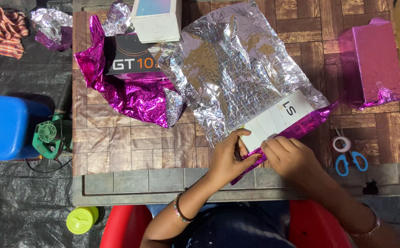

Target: The person wraps a small white box labeled S1 with shiny purple foil. They fold the foil around the box, smooth the edges, and secure the wrap with clear tape. The person uses scissors to cut tape and adjusts the foil to fully enclose the box.

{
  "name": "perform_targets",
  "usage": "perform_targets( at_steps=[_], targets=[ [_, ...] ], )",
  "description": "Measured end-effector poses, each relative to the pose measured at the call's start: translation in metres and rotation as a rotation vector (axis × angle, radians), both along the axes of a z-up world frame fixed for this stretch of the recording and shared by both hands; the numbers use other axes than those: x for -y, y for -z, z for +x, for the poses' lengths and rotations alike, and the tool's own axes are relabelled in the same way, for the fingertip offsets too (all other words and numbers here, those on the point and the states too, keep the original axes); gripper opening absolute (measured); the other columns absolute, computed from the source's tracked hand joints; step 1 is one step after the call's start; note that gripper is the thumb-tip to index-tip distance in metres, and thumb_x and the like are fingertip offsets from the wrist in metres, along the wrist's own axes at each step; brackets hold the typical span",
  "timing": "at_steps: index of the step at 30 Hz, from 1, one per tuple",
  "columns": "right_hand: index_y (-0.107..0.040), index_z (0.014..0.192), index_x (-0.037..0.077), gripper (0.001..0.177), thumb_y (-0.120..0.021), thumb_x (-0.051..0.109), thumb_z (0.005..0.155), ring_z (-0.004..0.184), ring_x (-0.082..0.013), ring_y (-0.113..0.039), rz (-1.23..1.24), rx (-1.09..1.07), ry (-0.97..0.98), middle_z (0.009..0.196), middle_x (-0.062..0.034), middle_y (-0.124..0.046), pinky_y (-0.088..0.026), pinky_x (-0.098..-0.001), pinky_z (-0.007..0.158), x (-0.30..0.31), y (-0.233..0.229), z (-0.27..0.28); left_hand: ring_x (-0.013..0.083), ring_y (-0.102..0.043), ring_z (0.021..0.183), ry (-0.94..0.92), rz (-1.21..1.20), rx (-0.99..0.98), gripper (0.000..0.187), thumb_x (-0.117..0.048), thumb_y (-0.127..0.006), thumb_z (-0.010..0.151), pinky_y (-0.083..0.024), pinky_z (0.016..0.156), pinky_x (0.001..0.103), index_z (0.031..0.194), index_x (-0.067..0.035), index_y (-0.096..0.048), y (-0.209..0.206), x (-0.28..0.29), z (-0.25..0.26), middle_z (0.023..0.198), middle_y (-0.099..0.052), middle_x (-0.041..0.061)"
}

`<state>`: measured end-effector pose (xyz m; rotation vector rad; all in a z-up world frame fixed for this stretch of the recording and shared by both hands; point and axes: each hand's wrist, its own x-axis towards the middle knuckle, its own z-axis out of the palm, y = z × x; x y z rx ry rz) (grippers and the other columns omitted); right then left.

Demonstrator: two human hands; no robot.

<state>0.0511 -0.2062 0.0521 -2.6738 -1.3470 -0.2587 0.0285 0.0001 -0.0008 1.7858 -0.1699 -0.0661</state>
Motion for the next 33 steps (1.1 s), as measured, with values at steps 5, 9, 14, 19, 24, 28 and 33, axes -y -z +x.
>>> perform_targets(
  at_steps=[5,9,14,19,24,28,33],
  targets=[
    [-0.070,0.101,-0.001,0.032,-0.066,0.014,0.074,0.090,-0.0238,-0.066,0.030,-0.016,0.050,0.097,-0.0089,-0.067,-0.056,-0.0349,0.076,-0.006,-0.004,0.007,0.0093,-0.053,0.053,0.008,-0.012,-0.032,0.056,-0.017,-0.088,0.078,-0.041,0.049,0.026,0.125,0.000,-0.062,-0.004,-0.001,0.000,0.069,-0.059,0.001],
    [-0.069,0.099,0.001,0.027,-0.066,0.011,0.075,0.088,-0.0240,-0.066,0.064,-0.060,0.095,0.096,-0.0088,-0.066,-0.057,-0.0346,0.076,-0.009,-0.009,0.009,0.0089,-0.053,0.053,0.009,-0.003,-0.025,0.056,-0.016,-0.087,0.078,-0.041,0.049,0.026,0.125,0.000,-0.062,-0.003,-0.001,0.001,0.068,-0.059,0.001],
    [-0.066,0.097,0.001,0.021,-0.065,0.007,0.076,0.086,-0.0233,-0.067,0.132,-0.065,0.143,0.095,-0.0086,-0.067,-0.057,-0.0337,0.073,-0.013,-0.012,0.007,0.0087,-0.054,0.055,0.000,0.004,0.004,0.056,-0.015,-0.088,0.078,-0.043,0.050,0.026,0.126,-0.001,-0.062,0.000,0.000,0.000,0.069,-0.059,0.001],
    [-0.062,0.097,0.001,0.015,-0.067,0.004,0.083,0.084,-0.0250,-0.069,0.215,-0.024,0.204,0.093,-0.0110,-0.066,-0.059,-0.0356,0.072,-0.013,0.004,0.007,0.0073,-0.055,0.056,0.002,0.002,-0.034,0.056,-0.012,-0.087,0.076,-0.044,0.052,0.024,0.125,-0.001,-0.062,0.006,0.001,0.000,0.069,-0.060,0.000],
    [-0.057,0.103,-0.004,0.011,-0.064,-0.003,0.095,0.070,-0.0242,-0.070,0.589,-0.189,0.393,0.087,-0.0147,-0.067,-0.056,-0.0355,0.063,-0.005,0.034,0.006,0.0040,-0.054,0.061,-0.018,-0.101,-0.093,0.050,-0.009,-0.089,0.077,-0.044,0.054,0.022,0.121,-0.001,-0.066,0.013,0.002,-0.002,0.072,-0.060,-0.002],
    [-0.054,0.108,-0.006,0.007,-0.055,-0.007,0.101,0.072,-0.0212,-0.073,0.766,-0.283,0.481,0.087,-0.0134,-0.068,-0.056,-0.0314,0.065,0.003,0.052,0.002,0.0032,-0.056,0.066,-0.022,-0.156,-0.150,0.046,-0.007,-0.088,0.080,-0.045,0.057,0.021,0.120,0.000,-0.067,0.016,0.002,-0.004,0.078,-0.063,-0.002],
    [-0.054,0.108,-0.006,0.006,-0.056,-0.006,0.102,0.075,-0.0213,-0.073,0.799,-0.268,0.532,0.088,-0.0143,-0.068,-0.057,-0.0314,0.067,0.002,0.062,-0.001,0.0067,-0.070,0.076,-0.060,-0.194,-0.103,0.049,-0.007,-0.088,0.078,-0.052,0.062,0.021,0.121,0.000,-0.065,0.013,-0.001,-0.004,0.103,-0.057,0.006]
  ],
)
